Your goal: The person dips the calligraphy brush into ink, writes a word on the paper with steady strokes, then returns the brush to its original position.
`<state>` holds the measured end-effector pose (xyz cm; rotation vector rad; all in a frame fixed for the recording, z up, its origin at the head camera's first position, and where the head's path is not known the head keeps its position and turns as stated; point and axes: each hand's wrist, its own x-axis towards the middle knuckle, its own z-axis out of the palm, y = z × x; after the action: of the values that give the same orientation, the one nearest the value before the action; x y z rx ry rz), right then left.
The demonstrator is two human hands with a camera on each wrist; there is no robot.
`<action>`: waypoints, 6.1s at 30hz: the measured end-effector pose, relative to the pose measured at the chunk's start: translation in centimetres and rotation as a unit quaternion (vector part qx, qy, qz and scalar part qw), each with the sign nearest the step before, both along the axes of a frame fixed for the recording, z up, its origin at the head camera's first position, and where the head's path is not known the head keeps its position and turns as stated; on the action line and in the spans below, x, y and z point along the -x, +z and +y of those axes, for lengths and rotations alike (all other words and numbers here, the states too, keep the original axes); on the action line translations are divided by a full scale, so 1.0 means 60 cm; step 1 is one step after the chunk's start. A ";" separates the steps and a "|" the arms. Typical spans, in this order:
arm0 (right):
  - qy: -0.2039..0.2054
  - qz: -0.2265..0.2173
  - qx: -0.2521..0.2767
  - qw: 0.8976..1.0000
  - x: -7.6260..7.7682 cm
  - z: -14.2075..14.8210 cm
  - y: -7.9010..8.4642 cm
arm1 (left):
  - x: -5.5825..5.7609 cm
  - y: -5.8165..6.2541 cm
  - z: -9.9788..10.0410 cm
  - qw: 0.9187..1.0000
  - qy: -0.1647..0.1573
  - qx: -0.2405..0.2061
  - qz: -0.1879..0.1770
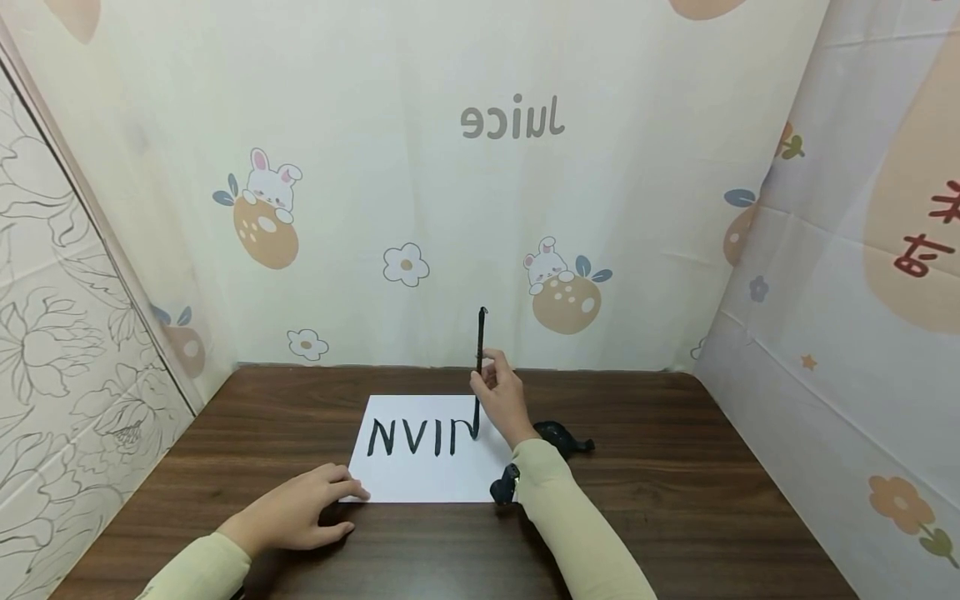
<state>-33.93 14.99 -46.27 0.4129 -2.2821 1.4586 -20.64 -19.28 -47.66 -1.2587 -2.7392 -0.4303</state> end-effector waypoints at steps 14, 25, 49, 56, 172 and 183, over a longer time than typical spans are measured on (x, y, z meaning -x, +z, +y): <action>0.028 -0.015 -0.006 0.999 -0.006 -0.004 0.003 | 0.001 -0.002 -0.001 1.000 0.000 0.005 0.003; 0.038 -0.022 -0.015 0.999 -0.011 -0.009 0.009 | 0.002 -0.001 0.000 1.000 -0.001 0.003 0.009; 0.061 -0.041 0.004 0.997 -0.018 -0.027 0.005 | 0.000 -0.003 0.000 1.000 0.001 0.003 0.010; 0.069 -0.043 0.015 0.997 -0.017 -0.031 0.002 | 0.001 -0.005 0.000 1.000 0.021 0.017 -0.015; 0.000 -0.003 -0.006 1.000 -0.003 0.045 0.008 | 0.000 -0.005 0.000 1.000 0.013 0.008 0.001; 0.011 -0.008 0.010 1.000 -0.005 0.044 0.002 | -0.001 0.000 0.001 1.000 0.013 0.009 -0.006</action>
<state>-33.63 17.65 -46.14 0.4244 -2.2793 1.5002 -20.57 -19.23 -47.66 -1.2268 -2.7713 -0.4134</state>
